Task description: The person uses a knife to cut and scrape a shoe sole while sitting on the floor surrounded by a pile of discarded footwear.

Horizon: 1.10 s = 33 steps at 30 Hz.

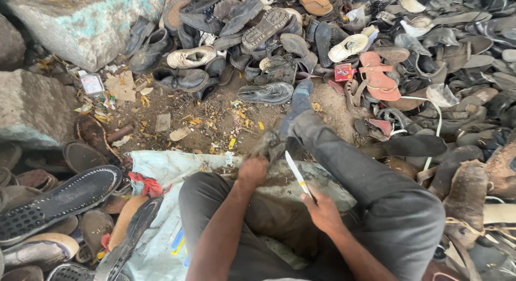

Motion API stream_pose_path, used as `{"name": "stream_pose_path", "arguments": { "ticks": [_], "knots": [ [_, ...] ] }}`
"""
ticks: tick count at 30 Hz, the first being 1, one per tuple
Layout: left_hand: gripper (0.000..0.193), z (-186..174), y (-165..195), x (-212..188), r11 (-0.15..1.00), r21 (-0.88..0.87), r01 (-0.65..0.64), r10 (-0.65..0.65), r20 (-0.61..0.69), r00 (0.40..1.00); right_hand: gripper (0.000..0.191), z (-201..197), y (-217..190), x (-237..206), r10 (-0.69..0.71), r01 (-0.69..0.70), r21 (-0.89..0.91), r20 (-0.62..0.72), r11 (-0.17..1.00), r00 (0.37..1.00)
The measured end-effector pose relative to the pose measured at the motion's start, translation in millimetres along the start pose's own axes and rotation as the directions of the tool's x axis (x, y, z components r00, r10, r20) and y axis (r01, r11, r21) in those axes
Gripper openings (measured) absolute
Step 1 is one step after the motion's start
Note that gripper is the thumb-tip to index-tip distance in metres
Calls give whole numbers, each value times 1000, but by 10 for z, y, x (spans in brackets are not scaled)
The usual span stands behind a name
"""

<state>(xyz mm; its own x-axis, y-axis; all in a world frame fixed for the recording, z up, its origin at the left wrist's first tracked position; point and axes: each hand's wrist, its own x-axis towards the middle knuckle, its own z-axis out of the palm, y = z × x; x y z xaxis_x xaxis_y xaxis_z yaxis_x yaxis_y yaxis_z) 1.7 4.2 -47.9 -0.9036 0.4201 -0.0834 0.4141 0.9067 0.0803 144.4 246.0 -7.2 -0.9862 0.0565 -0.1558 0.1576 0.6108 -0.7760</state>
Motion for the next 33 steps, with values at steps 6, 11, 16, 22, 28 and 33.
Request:
{"name": "stream_pose_path", "arguments": {
  "ticks": [6, 11, 16, 22, 28, 33],
  "knots": [
    [23, 9, 70, -48, 969, -237, 73, -138, -271, 952, 42, 8, -254, -5, -171, 174, -201, 31, 964, 985],
    [9, 140, 104, -129, 943, -331, 27, -175, -428, 887, 45, 104, -468, 359, -140, 176, -444, 112, 879, 984],
    [9, 146, 66, -116, 958, -287, -16, -128, -477, 870, 46, 361, -653, 773, -170, 249, -499, 199, 830, 965],
    [8, 188, 0, -122, 927, -357, -114, -115, -559, 821, 45, 427, -763, 925, -164, 254, -471, 224, 845, 961],
    [10, 274, -40, -58, 884, -460, -82, -227, -575, 786, 56, 290, -574, 407, -41, 165, -522, 240, 837, 970],
    [5, 265, -36, -103, 880, -441, -174, -118, -560, 820, 56, 573, -611, 741, -84, 203, -551, 233, 810, 969]
  ]
}}
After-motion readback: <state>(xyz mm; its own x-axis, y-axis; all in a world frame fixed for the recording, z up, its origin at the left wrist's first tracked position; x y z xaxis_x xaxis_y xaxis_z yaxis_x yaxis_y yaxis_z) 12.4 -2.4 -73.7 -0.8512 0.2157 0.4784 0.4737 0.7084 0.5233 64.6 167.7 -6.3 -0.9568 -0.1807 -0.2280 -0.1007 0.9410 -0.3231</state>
